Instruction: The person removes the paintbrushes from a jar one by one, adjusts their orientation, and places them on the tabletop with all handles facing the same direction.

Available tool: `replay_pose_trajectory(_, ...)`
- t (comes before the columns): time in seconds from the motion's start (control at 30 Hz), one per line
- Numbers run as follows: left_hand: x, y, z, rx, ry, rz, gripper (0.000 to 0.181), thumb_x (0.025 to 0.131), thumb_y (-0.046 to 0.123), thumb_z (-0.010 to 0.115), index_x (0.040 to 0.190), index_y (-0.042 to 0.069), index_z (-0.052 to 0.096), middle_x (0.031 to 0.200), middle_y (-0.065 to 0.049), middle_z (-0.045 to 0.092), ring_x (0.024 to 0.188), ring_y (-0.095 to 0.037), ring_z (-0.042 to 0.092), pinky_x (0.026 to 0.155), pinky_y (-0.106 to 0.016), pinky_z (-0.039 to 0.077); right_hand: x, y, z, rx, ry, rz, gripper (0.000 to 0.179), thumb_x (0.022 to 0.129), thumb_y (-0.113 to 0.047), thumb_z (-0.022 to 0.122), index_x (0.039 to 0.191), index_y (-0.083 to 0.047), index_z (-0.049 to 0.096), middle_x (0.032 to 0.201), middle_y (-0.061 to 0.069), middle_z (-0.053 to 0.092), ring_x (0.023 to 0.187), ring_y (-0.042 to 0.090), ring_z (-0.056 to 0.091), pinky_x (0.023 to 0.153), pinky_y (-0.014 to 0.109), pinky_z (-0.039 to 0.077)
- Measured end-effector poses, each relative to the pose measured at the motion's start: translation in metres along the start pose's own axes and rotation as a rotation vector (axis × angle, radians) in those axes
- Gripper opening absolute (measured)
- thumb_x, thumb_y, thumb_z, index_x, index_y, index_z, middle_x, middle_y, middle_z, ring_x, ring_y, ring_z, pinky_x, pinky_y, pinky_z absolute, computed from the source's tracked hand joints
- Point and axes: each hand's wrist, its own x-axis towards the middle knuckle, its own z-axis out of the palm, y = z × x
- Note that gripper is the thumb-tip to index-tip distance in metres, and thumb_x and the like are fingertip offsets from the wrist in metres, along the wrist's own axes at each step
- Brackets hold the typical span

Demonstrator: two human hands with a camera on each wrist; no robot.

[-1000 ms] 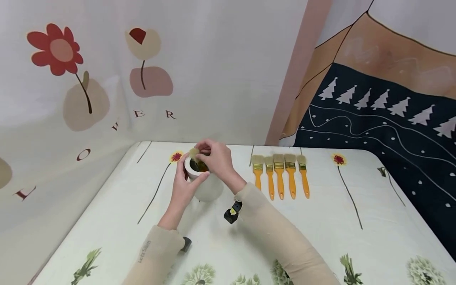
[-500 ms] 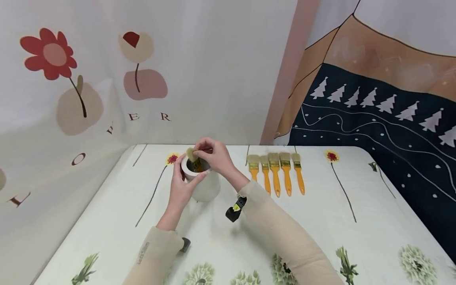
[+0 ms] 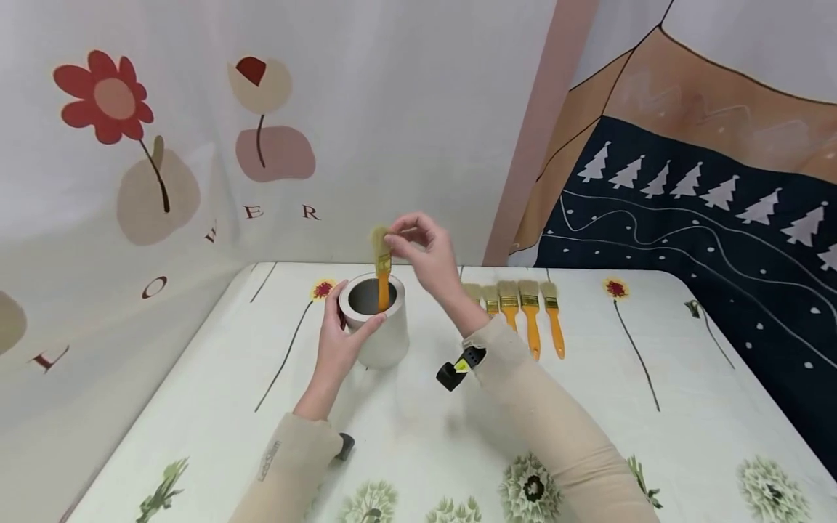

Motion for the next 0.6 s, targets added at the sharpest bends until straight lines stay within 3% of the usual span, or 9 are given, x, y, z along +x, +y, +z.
replay_pose_trajectory(0.13,0.0,-0.001,0.0,-0.001,0.009,0.001,0.087,0.085,0.021,0.08,0.155,0.013,0.027,0.159,-0.006,0.032,0.148,-0.023,0.033,0.127,-0.042,0.023,0.01,-0.022,-0.014,0.087,0.073,-0.08,0.014,0.09,0.006,0.067,0.101,0.01,0.059,0.09,-0.005,0.064,0.081,0.005,0.067,0.076,0.03,0.064)
replay_pose_trajectory(0.33,0.0,0.0,0.0,-0.001,0.021,0.022,0.086,0.085,0.017,0.079,0.154,0.011,0.028,0.158,-0.008,0.035,0.146,-0.024,0.034,0.127,-0.043,0.025,0.018,-0.053,-0.047,0.106,0.132,-0.149,0.014,0.09,0.005,0.067,0.096,-0.008,0.064,0.09,-0.006,0.067,0.082,0.007,0.07,0.076,0.027,0.063)
replay_pose_trajectory(0.6,-0.001,0.001,0.001,-0.015,0.012,0.024,0.085,0.085,0.016,0.078,0.154,0.011,0.028,0.157,-0.01,0.035,0.148,-0.025,0.033,0.127,-0.044,0.023,0.013,-0.057,-0.108,-0.005,0.226,-0.099,0.015,0.09,-0.003,0.071,0.097,-0.015,0.067,0.095,-0.005,0.07,0.085,0.01,0.07,0.075,0.021,0.062)
